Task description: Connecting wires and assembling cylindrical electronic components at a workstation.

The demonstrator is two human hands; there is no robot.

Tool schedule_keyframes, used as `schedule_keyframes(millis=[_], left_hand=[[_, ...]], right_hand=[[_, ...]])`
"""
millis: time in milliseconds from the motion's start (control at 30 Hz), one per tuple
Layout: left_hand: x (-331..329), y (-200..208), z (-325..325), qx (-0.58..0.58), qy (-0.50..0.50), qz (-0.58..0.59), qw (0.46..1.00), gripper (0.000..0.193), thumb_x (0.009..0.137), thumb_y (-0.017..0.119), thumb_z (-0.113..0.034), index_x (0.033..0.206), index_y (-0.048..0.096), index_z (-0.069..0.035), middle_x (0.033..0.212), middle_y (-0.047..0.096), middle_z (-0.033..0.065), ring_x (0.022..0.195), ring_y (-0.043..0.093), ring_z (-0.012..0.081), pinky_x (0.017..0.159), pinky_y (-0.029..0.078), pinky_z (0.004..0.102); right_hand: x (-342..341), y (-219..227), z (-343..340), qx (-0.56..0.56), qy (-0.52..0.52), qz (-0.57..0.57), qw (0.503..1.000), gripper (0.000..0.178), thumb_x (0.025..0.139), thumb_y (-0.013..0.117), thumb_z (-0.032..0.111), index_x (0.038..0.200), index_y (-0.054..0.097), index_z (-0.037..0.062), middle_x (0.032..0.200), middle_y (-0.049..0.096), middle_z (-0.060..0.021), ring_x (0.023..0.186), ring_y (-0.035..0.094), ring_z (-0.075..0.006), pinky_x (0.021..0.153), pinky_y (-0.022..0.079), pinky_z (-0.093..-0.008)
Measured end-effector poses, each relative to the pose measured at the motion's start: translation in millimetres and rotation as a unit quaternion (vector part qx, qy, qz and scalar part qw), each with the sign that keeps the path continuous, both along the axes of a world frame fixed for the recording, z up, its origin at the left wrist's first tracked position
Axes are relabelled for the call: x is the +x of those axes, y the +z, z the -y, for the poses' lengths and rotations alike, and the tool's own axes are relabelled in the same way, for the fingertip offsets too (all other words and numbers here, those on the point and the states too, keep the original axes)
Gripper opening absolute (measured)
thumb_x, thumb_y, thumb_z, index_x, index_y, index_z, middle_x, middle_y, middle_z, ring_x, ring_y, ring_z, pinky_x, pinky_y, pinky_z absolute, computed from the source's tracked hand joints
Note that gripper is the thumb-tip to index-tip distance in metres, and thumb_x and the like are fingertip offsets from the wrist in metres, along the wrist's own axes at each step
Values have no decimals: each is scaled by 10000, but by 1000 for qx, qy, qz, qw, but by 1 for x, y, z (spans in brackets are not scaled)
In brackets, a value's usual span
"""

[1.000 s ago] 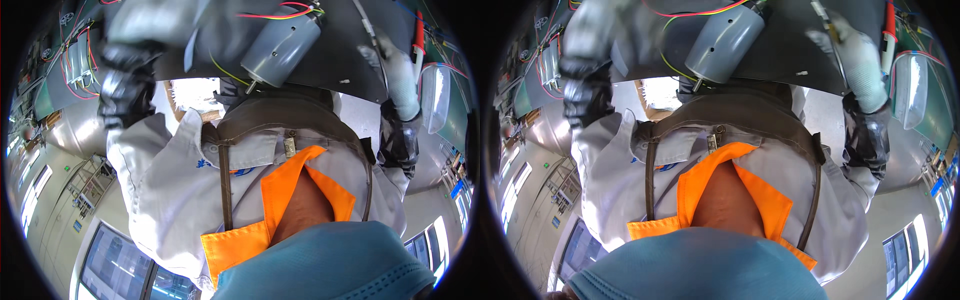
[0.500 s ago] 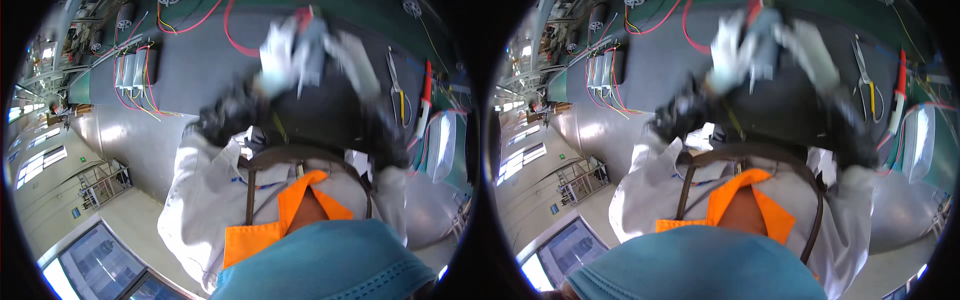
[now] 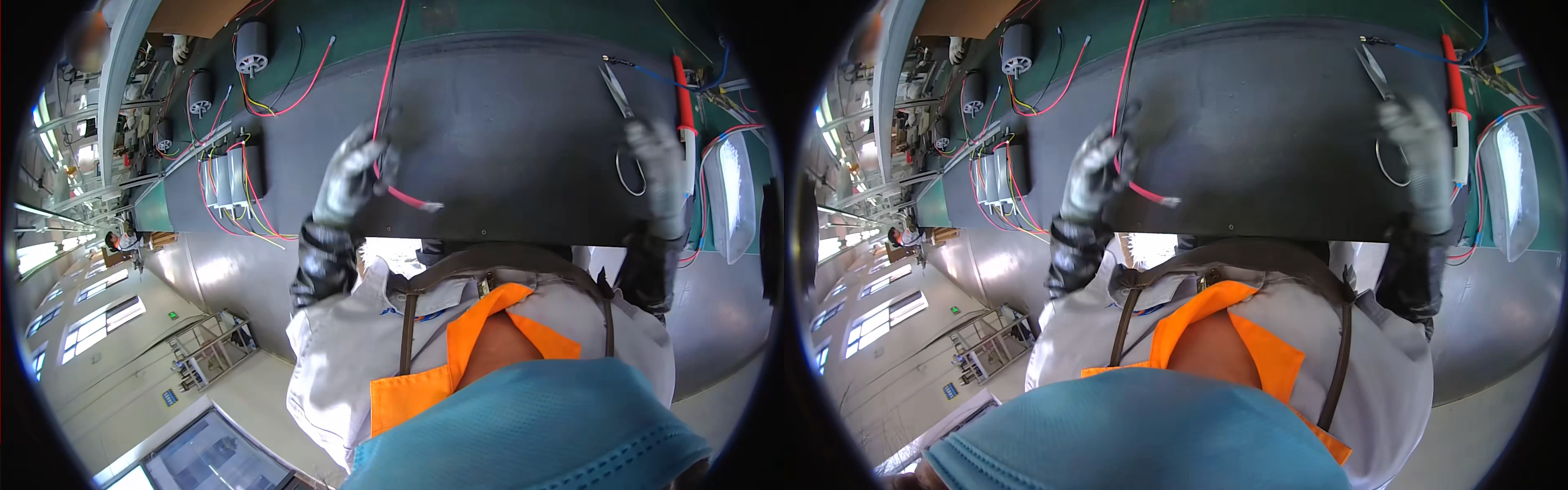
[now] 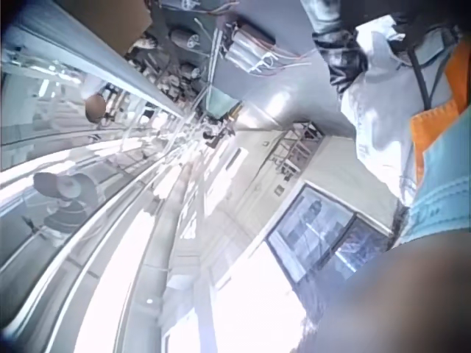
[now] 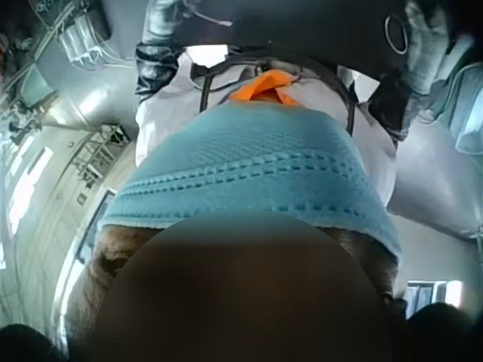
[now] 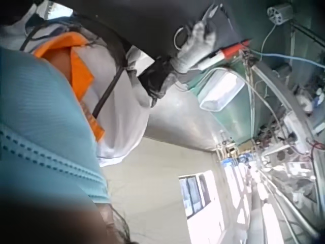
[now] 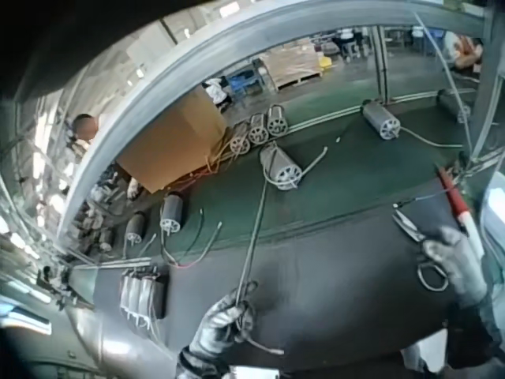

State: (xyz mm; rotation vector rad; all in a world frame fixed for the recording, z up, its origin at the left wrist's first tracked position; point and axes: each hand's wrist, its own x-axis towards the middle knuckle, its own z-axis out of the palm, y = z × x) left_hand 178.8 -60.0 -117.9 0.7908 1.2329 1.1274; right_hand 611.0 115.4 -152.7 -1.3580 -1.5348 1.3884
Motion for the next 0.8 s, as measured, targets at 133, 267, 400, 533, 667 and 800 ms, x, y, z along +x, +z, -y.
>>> schedule_keyframes(millis=[133,267,400,533,667,800], left_hand=[[-1,-32,74,-58,-56,37,996,499,1054,567,-321,1389,541,47,742,641,92,583,604,156,491,444,274],[27,-20,85,-88,-141,-63,984,419,1039,625,-293,1274,616,53,956,709,92,882,677,169,810,549,290],[61,-5,45,-82,-124,10,989,326,960,713,-248,1107,700,43,1038,712,85,967,657,146,918,536,335],[79,-16,-9,120,3,105,987,296,932,737,-280,1035,665,-12,994,704,65,903,669,153,837,532,318],[117,-9,-50,166,95,186,964,257,1002,650,-286,1068,649,-38,945,666,38,814,591,147,783,497,337],[128,-19,-68,91,87,275,953,365,1062,596,-277,1278,625,16,1048,732,84,973,702,193,911,540,355]], right_hand=[[35,13,-42,77,-146,-115,980,407,984,656,169,1341,611,-21,1084,673,-40,992,651,-125,929,522,-269],[-19,33,-48,-125,239,-15,963,296,952,673,142,1230,706,44,1028,732,-50,834,687,-130,740,568,-291],[-102,-20,12,253,513,118,812,234,902,768,202,1055,759,26,882,747,-125,768,712,-248,704,556,-360],[-108,-4,47,279,363,-19,889,258,921,753,235,1096,750,45,933,750,-146,833,717,-310,753,567,-386],[-104,23,66,87,196,-95,972,346,954,704,216,1252,685,39,930,732,-137,827,707,-290,761,564,-366],[-117,33,76,130,81,-100,983,479,970,680,205,1372,594,-42,933,751,-126,798,712,-157,704,556,-289]])
